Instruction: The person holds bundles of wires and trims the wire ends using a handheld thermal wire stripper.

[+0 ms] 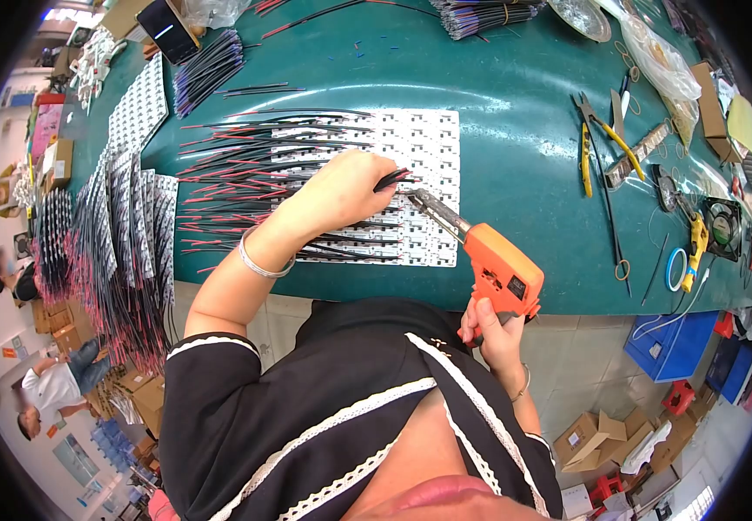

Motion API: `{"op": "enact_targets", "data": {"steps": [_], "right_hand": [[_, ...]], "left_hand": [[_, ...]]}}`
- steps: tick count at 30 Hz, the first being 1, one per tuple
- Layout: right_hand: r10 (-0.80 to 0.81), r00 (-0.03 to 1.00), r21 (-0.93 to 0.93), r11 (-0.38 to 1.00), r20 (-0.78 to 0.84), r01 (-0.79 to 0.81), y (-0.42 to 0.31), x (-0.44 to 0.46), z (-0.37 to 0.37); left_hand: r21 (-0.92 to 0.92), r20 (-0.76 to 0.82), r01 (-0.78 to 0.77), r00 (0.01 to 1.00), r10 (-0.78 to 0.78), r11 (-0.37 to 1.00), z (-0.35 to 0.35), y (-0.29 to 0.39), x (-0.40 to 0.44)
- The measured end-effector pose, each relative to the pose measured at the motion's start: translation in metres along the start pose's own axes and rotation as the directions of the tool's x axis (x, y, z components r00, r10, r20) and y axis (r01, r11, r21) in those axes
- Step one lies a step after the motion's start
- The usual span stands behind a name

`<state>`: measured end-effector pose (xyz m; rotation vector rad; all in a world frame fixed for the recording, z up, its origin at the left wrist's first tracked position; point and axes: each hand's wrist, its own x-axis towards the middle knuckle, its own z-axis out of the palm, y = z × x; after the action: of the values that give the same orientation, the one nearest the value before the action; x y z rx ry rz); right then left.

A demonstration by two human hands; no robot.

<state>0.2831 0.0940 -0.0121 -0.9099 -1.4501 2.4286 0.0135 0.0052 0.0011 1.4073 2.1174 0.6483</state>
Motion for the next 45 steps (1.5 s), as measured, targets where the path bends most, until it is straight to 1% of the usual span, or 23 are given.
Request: {"op": "enact_targets", "data": {"steps": [5, 8, 11, 15, 17, 18, 19, 20, 21, 22, 23, 25, 26, 27, 29, 30, 33, 34, 37, 40, 42, 43, 45], "right_hand": [[-0.010, 1.000, -0.021, 1.000, 0.012, 0.010, 0.001, 0.000, -0.002], [-0.054, 0.999, 0.033, 0.998, -0.006, 0.054, 0.004, 0.000, -0.003], [-0.078, 0.995, 0.139, 0.987, -0.060, 0.086, -0.002, 0.002, 0.001], [-0.063, 0.997, 0.138, 0.988, -0.045, 0.069, -0.003, 0.002, -0.002], [-0.065, 0.997, 0.140, 0.988, -0.041, 0.070, -0.001, 0.003, -0.001], [-0.093, 0.995, 0.128, 0.987, -0.027, 0.096, 0.003, 0.004, -0.003], [-0.045, 0.997, 0.165, 0.985, -0.070, 0.056, 0.002, 0.003, -0.001], [-0.101, 0.994, 0.195, 0.975, -0.032, 0.105, 0.006, 0.005, -0.005], [-0.093, 0.994, 0.224, 0.969, -0.054, 0.102, 0.003, 0.006, -0.003], [-0.091, 0.995, 0.234, 0.967, -0.046, 0.100, -0.001, 0.007, -0.002], [-0.130, 0.990, 0.216, 0.967, -0.047, 0.137, 0.001, 0.011, -0.005], [-0.148, 0.988, 0.188, 0.970, -0.040, 0.153, -0.002, 0.015, -0.007], [-0.166, 0.985, 0.188, 0.967, -0.039, 0.170, -0.002, 0.018, -0.006], [-0.177, 0.983, 0.185, 0.965, -0.052, 0.183, -0.004, 0.019, -0.006], [-0.206, 0.977, 0.154, 0.965, -0.059, 0.212, -0.005, 0.022, -0.007], [-0.200, 0.977, 0.149, 0.966, -0.074, 0.209, -0.006, 0.023, -0.006], [-0.219, 0.974, 0.140, 0.964, -0.063, 0.226, -0.011, 0.022, -0.001], [-0.215, 0.974, 0.144, 0.964, -0.069, 0.224, -0.011, 0.022, 0.000], [-0.208, 0.976, 0.164, 0.962, -0.070, 0.217, -0.010, 0.021, 0.001], [-0.206, 0.977, 0.181, 0.960, -0.046, 0.211, -0.004, 0.019, -0.006], [-0.199, 0.979, 0.196, 0.959, -0.045, 0.204, -0.008, 0.018, -0.001], [-0.177, 0.981, 0.224, 0.956, -0.074, 0.189, -0.007, 0.018, -0.001], [-0.182, 0.982, 0.201, 0.961, -0.050, 0.189, -0.008, 0.018, -0.002]], "left_hand": [[0.031, 0.018, -0.037, 0.999, 0.036, 0.999, 0.000, -0.001, 0.002], [0.054, 0.006, -0.063, 0.998, 0.063, 0.997, 0.000, -0.002, 0.002], [0.067, 0.008, -0.072, 0.997, 0.071, 0.995, 0.002, -0.003, 0.002], [0.060, 0.022, -0.073, 0.997, 0.072, 0.996, -0.001, -0.002, 0.001], [0.080, -0.001, -0.113, 0.994, 0.113, 0.990, 0.003, -0.008, 0.001], [0.100, 0.024, -0.090, 0.996, 0.088, 0.991, 0.003, -0.009, 0.000], [0.081, 0.025, -0.057, 0.998, 0.055, 0.995, 0.004, -0.009, -0.001], [0.035, 0.008, -0.069, 0.998, 0.069, 0.997, 0.004, -0.011, -0.003], [0.041, 0.047, -0.047, 0.998, 0.045, 0.998, 0.005, -0.015, -0.003], [0.003, 0.045, -0.047, 0.998, 0.046, 0.999, 0.005, -0.017, -0.005], [-0.062, -0.017, -0.056, 0.998, 0.055, 0.996, 0.003, -0.015, -0.009], [-0.098, -0.078, -0.034, 0.997, 0.026, 0.995, 0.003, -0.014, -0.015], [-0.107, -0.161, -0.108, 0.983, 0.090, 0.988, 0.007, -0.018, -0.017], [-0.078, -0.194, -0.114, 0.976, 0.097, 0.990, 0.010, -0.021, -0.019], [-0.079, -0.315, -0.156, 0.941, 0.124, 0.985, 0.007, -0.017, -0.023], [-0.104, -0.349, -0.146, 0.932, 0.102, 0.984, 0.004, -0.014, -0.023], [-0.150, -0.357, -0.135, 0.931, 0.073, 0.979, -0.008, -0.008, -0.020], [-0.171, -0.331, -0.120, 0.942, 0.058, 0.978, -0.009, -0.007, -0.017], [-0.127, -0.228, -0.035, 0.974, 0.005, 0.991, -0.013, -0.001, -0.012], [-0.137, -0.269, -0.057, 0.963, 0.018, 0.989, -0.005, -0.006, -0.006], [-0.125, -0.246, -0.008, 0.969, -0.023, 0.992, -0.004, -0.007, -0.004], [-0.106, -0.273, -0.066, 0.961, 0.035, 0.992, 0.001, -0.015, -0.002], [-0.103, -0.260, -0.043, 0.966, 0.015, 0.994, 0.007, -0.021, -0.001]]}}
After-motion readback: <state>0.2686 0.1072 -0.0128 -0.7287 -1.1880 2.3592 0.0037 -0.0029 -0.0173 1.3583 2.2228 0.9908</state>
